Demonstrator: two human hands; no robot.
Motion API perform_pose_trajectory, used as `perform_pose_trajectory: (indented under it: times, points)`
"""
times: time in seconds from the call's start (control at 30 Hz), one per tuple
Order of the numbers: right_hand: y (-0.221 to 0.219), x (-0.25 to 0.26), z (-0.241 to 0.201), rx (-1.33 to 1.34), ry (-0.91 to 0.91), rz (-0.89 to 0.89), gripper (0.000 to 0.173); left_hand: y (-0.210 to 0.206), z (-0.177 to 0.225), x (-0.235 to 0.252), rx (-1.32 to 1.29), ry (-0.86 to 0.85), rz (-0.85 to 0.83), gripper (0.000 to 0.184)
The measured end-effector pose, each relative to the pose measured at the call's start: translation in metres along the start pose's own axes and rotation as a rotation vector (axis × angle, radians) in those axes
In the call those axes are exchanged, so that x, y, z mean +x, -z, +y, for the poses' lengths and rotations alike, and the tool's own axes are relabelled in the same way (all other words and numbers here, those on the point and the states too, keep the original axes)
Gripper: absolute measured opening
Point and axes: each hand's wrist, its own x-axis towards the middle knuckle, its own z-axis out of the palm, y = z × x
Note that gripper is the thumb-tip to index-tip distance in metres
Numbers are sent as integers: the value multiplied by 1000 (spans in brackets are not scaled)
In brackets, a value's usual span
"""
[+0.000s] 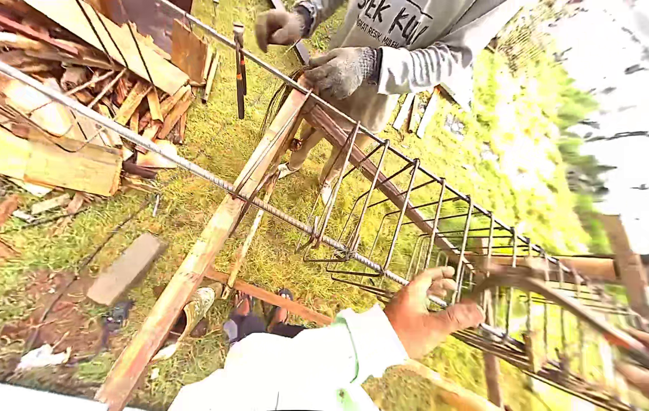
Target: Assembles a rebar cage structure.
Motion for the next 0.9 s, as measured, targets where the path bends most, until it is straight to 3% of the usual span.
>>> perform_pose_trajectory:
  times: [0.07,0.13,0.23,0.33,0.5,0.57,0.63,0.67,0.7,0.77,0.9]
  points:
    - [-10,37,-13,-207,132,-163,36,-4,0,-5,-201,89,123,67]
    - [-29,73,-40,-444,182,-198,28,2,-11,-6,-275,174,289,67]
    - [-54,117,-97,-789,108,-316,16,22,-25,-1,-453,293,340,56]
    - [-73,143,-153,-1067,-5,-504,19,31,-16,-1,-717,453,369,57]
    - [-96,165,-196,-1256,-39,-585,21,47,-11,0,-865,442,339,63]
    - [-102,171,-204,-1292,-51,-592,21,55,34,-17,-783,481,285,64]
    - [-104,177,-210,-1318,-54,-614,21,46,99,-25,-723,688,491,65]
    - [-104,180,-212,-1335,-50,-624,21,48,88,-24,-765,672,460,66]
    - [-105,183,-214,-1352,-43,-627,21,57,48,-21,-871,564,291,68]
    - [-106,187,-220,-1386,-28,-625,21,55,12,-6,-1057,515,285,74]
    - [-123,179,-247,-1456,-47,-626,22,58,29,4,-1082,509,332,78]
